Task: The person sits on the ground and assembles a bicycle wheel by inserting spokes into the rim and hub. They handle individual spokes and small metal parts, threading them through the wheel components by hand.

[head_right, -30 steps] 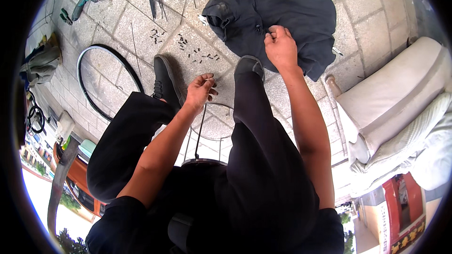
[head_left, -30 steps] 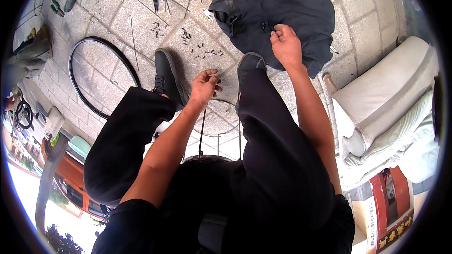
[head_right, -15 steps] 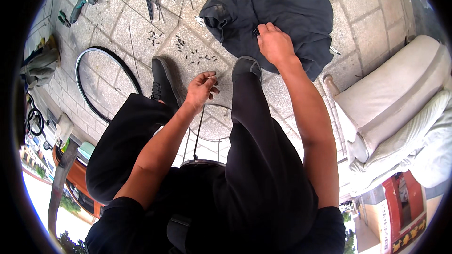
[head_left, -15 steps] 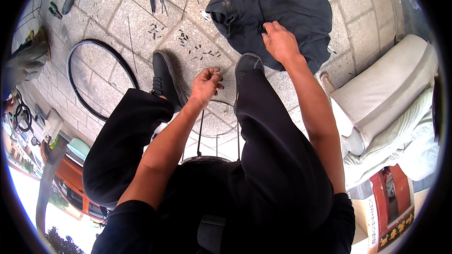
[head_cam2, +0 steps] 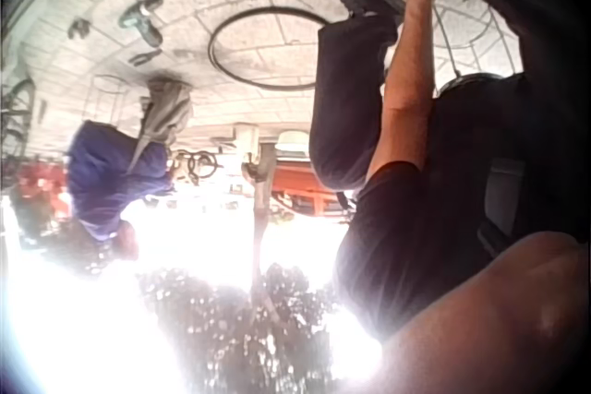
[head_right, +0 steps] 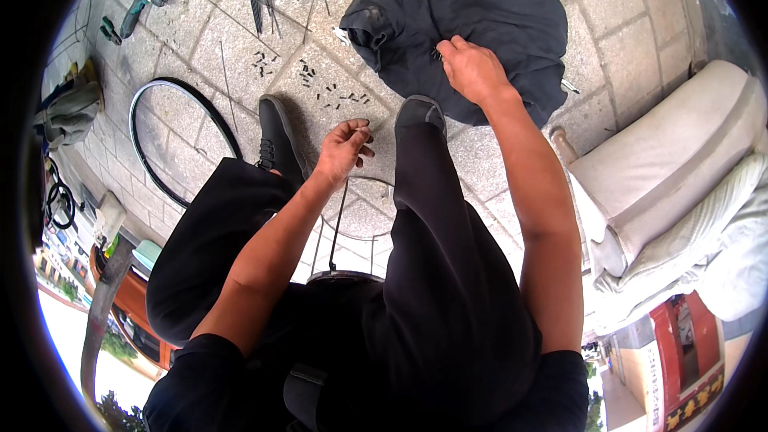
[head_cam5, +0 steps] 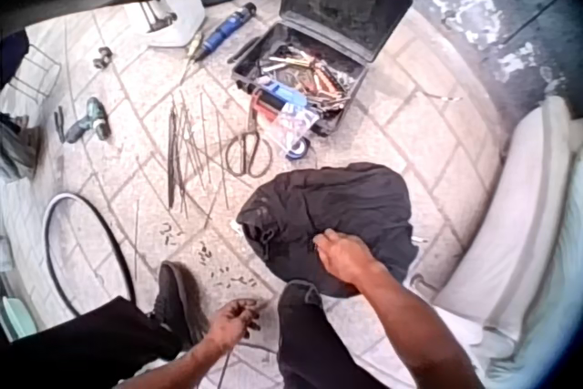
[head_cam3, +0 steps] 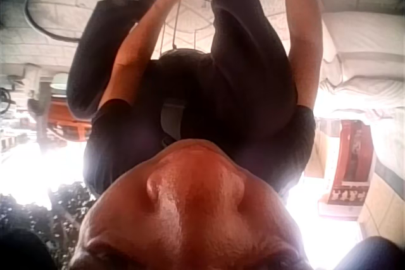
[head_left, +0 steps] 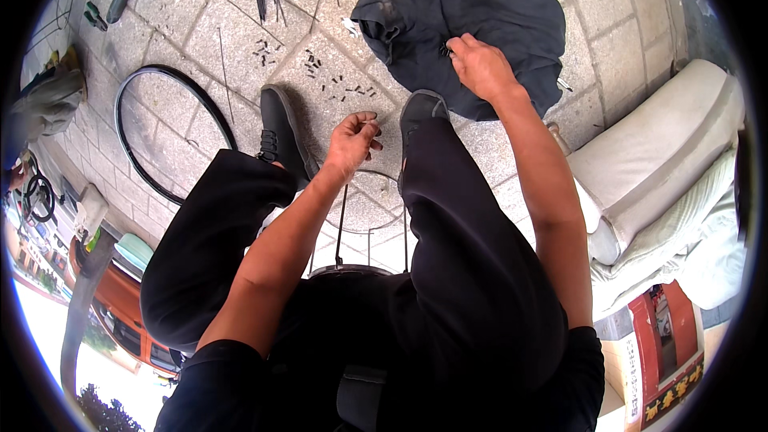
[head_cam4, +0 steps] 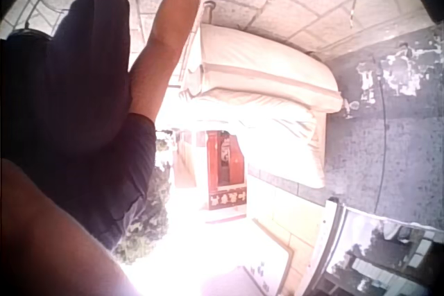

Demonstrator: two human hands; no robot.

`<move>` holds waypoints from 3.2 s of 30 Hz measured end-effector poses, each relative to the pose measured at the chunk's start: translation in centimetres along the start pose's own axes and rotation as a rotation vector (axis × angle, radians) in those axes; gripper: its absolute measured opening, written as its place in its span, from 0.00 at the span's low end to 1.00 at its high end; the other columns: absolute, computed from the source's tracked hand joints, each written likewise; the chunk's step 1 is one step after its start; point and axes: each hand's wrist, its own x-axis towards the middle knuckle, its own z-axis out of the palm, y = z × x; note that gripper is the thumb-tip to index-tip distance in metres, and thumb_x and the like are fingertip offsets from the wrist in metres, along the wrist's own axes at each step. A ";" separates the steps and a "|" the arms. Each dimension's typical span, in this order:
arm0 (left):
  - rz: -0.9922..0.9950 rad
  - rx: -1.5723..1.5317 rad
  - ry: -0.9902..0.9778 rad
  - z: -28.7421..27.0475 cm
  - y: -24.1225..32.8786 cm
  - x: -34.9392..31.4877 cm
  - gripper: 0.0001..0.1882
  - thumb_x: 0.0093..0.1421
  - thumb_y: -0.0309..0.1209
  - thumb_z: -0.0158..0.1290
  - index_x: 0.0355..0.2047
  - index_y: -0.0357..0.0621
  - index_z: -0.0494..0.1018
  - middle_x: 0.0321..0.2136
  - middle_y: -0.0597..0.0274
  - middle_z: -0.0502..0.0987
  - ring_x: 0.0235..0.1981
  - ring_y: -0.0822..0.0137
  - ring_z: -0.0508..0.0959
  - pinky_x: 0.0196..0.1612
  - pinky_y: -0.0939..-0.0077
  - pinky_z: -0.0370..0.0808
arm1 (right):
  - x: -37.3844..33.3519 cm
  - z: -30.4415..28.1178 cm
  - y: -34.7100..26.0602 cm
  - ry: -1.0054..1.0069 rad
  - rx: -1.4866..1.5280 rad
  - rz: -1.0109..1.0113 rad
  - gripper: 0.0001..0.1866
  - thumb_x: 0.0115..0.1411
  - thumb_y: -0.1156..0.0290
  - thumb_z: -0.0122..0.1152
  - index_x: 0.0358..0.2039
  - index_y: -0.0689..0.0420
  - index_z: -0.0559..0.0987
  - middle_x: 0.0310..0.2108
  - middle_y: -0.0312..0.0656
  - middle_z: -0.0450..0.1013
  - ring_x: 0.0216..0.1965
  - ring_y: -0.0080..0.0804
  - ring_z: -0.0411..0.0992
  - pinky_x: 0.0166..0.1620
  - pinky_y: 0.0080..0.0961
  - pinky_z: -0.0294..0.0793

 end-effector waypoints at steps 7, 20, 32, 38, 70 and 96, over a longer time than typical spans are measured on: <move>0.001 0.003 -0.012 -0.2 -0.2 -0.1 0.21 0.72 0.35 0.58 0.60 0.37 0.74 0.41 0.60 0.82 0.29 0.73 0.82 0.25 0.80 0.73 | 0.2 0.4 0.7 0.024 -0.002 0.028 0.10 0.67 0.67 0.61 0.46 0.57 0.78 0.43 0.50 0.79 0.43 0.55 0.80 0.48 0.48 0.80; -0.006 -0.005 -0.022 0.3 -0.2 -0.4 0.19 0.72 0.36 0.58 0.59 0.40 0.75 0.40 0.62 0.82 0.29 0.72 0.82 0.27 0.79 0.72 | 0.8 -0.9 -0.6 0.075 0.476 0.458 0.12 0.59 0.67 0.67 0.40 0.60 0.83 0.37 0.45 0.84 0.39 0.39 0.83 0.48 0.34 0.81; -0.029 0.024 -0.026 -0.1 -0.7 -0.3 0.16 0.73 0.35 0.57 0.56 0.41 0.75 0.37 0.63 0.82 0.27 0.73 0.82 0.25 0.77 0.74 | 0.1 4.9 -9.0 0.048 0.557 0.121 0.10 0.62 0.75 0.63 0.44 0.59 0.81 0.37 0.46 0.80 0.34 0.39 0.81 0.43 0.34 0.81; -0.010 0.013 0.000 -0.2 -0.7 0.7 0.16 0.73 0.34 0.56 0.56 0.40 0.75 0.37 0.63 0.82 0.27 0.72 0.82 0.25 0.77 0.74 | -1.0 4.4 -7.7 -0.009 0.365 0.210 0.13 0.66 0.68 0.59 0.49 0.57 0.79 0.46 0.49 0.81 0.47 0.56 0.79 0.52 0.47 0.80; -0.013 0.072 -0.026 -0.9 -0.4 -0.6 0.13 0.73 0.35 0.56 0.53 0.44 0.76 0.36 0.66 0.81 0.30 0.74 0.83 0.25 0.79 0.73 | 4.4 9.2 -14.3 -0.064 0.349 -0.022 0.11 0.64 0.69 0.60 0.42 0.62 0.77 0.40 0.56 0.81 0.42 0.59 0.81 0.47 0.52 0.80; 0.483 0.210 -0.175 8.5 10.3 5.8 0.17 0.71 0.24 0.55 0.59 0.31 0.74 0.51 0.54 0.83 0.53 0.67 0.82 0.59 0.74 0.77 | 1.3 -0.2 -3.2 -0.067 0.202 0.330 0.23 0.65 0.71 0.64 0.60 0.55 0.72 0.54 0.57 0.76 0.52 0.61 0.78 0.54 0.51 0.79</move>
